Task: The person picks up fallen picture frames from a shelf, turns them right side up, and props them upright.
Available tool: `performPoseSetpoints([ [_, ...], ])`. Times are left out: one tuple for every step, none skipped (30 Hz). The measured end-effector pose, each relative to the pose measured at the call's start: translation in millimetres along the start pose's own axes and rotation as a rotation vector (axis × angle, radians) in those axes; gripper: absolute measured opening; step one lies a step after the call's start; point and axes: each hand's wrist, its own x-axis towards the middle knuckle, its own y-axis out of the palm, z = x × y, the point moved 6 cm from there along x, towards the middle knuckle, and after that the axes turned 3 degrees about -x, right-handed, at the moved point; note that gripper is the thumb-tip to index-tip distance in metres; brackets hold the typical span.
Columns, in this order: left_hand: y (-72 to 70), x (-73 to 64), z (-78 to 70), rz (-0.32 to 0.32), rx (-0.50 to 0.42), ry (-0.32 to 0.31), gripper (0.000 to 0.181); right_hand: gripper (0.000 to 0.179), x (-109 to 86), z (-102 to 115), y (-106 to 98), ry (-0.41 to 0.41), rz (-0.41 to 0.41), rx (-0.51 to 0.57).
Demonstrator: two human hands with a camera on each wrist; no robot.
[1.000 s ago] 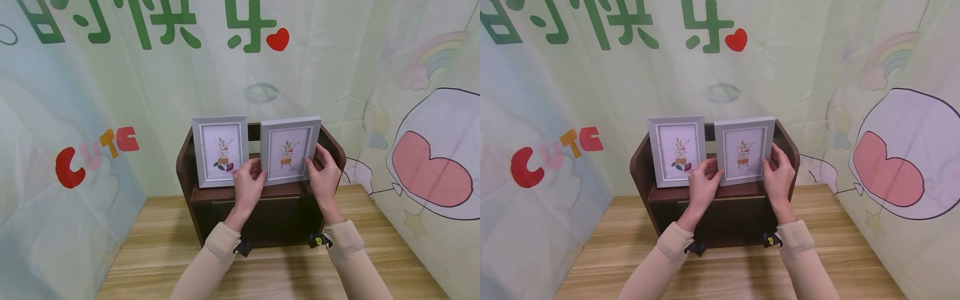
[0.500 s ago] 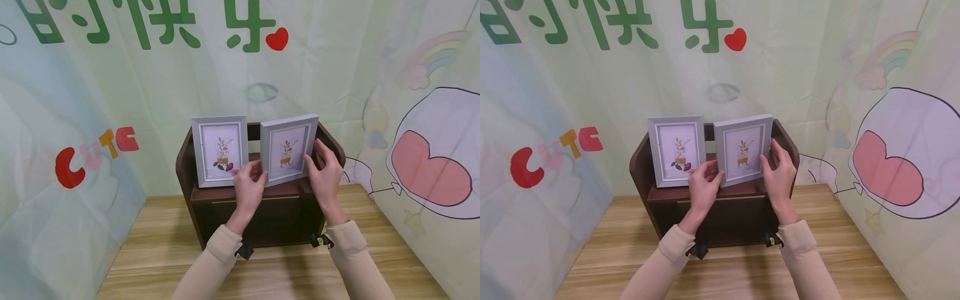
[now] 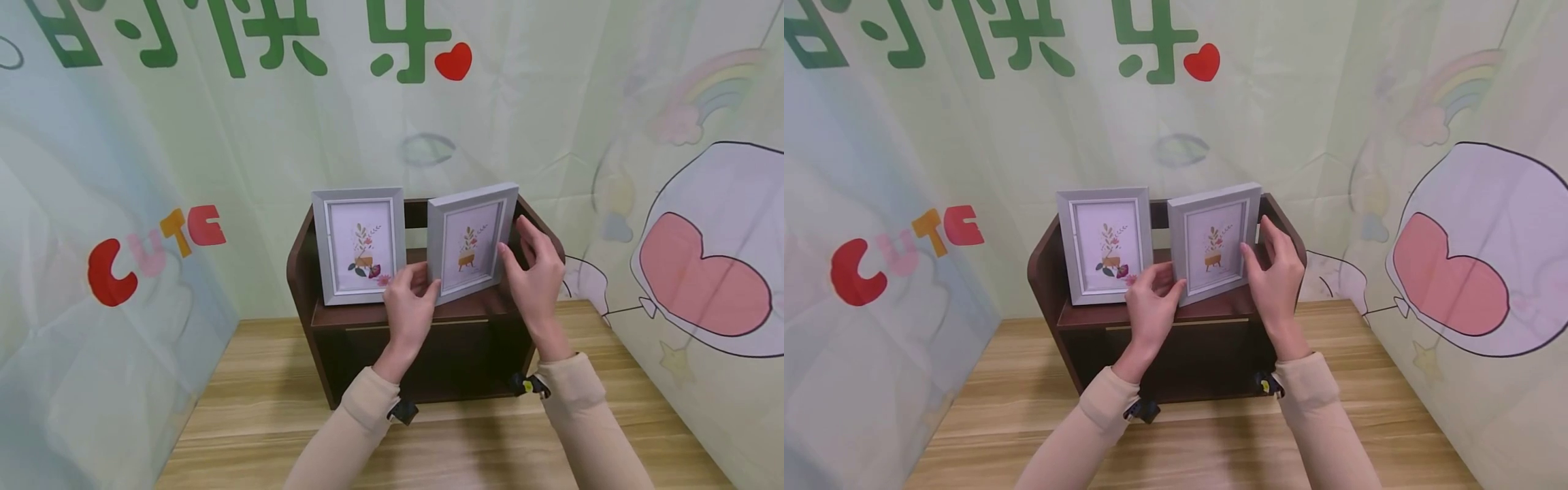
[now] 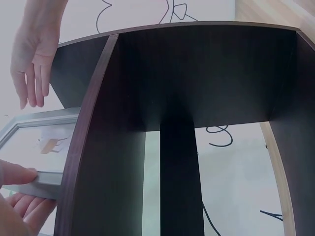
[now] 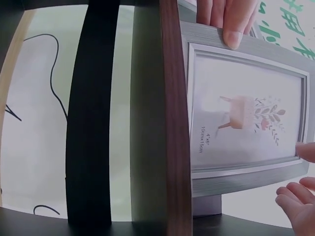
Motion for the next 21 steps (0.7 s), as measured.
performPoseSetpoints([
  [0.4,-0.1,-0.1,-0.002,0.001,0.001,0.028,0.048,0.9,1,0,-0.003,0.005,-0.001],
  [0.7,-0.2,0.0,-0.004,0.003,0.000,0.028,0.048,1.9,2,0,-0.005,0.008,-0.003],
  [1.0,-0.2,0.0,-0.007,0.003,0.001,0.028,0.049,2.8,4,0,-0.006,0.010,-0.003],
  [1.4,-0.3,0.1,-0.009,0.003,0.002,0.027,0.049,3.7,7,0,-0.009,0.013,-0.005],
  [1.8,-0.3,0.3,-0.013,0.002,0.003,0.027,0.048,4.5,12,-1,-0.013,0.013,-0.007],
  [2.2,-0.2,0.3,-0.018,0.001,0.007,0.027,0.048,5.5,17,-1,-0.021,0.014,-0.006],
  [2.5,-0.2,0.2,-0.022,-0.001,0.010,0.027,0.048,6.5,23,-2,-0.030,0.013,-0.005],
  [2.8,-0.3,0.2,-0.027,-0.003,0.014,0.026,0.048,7.6,29,-3,-0.039,0.013,-0.005],
  [3.1,-0.3,-0.1,-0.031,-0.004,0.020,0.026,0.048,8.7,34,-4,-0.049,0.015,-0.003],
  [3.4,-0.5,-0.2,-0.035,-0.006,0.025,0.025,0.047,9.9,39,-4,-0.058,0.017,-0.001],
  [3.7,-0.6,-0.3,-0.037,-0.007,0.029,0.025,0.047,11.2,43,-5,-0.066,0.020,-0.002],
  [4.2,-0.6,-0.5,-0.039,-0.008,0.034,0.025,0.047,12.7,42,-4,-0.073,0.023,-0.001],
  [4.7,-0.8,-0.7,-0.039,-0.009,0.038,0.025,0.048,14.3,40,-3,-0.079,0.024,-0.001],
  [5.1,-0.8,-0.9,-0.039,-0.009,0.043,0.025,0.049,16.1,36,-2,-0.083,0.028,0.000],
  [5.5,-0.7,-1.3,-0.040,-0.009,0.048,0.025,0.049,18.2,33,-1,-0.089,0.031,0.007],
  [5.8,-0.7,-1.5,-0.040,-0.008,0.051,0.025,0.050,20.2,28,0,-0.094,0.033,0.014],
  [6.0,-0.6,-2.0,-0.041,-0.008,0.054,0.025,0.050,21.8,30,0,-0.101,0.036,0.014],
  [6.1,-0.6,-2.4,-0.042,-0.007,0.058,0.025,0.050,23.3,33,1,-0.106,0.041,0.018],
  [6.3,-0.7,-2.8,-0.044,-0.008,0.061,0.025,0.050,24.8,36,1,-0.111,0.046,0.022],
  [6.2,-0.8,-3.2,-0.047,-0.010,0.068,0.024,0.049,26.1,41,1,-0.115,0.052,0.028],
  [6.3,-1.0,-3.8,-0.048,-0.013,0.072,0.024,0.049,27.4,47,0,-0.123,0.057,0.037],
])
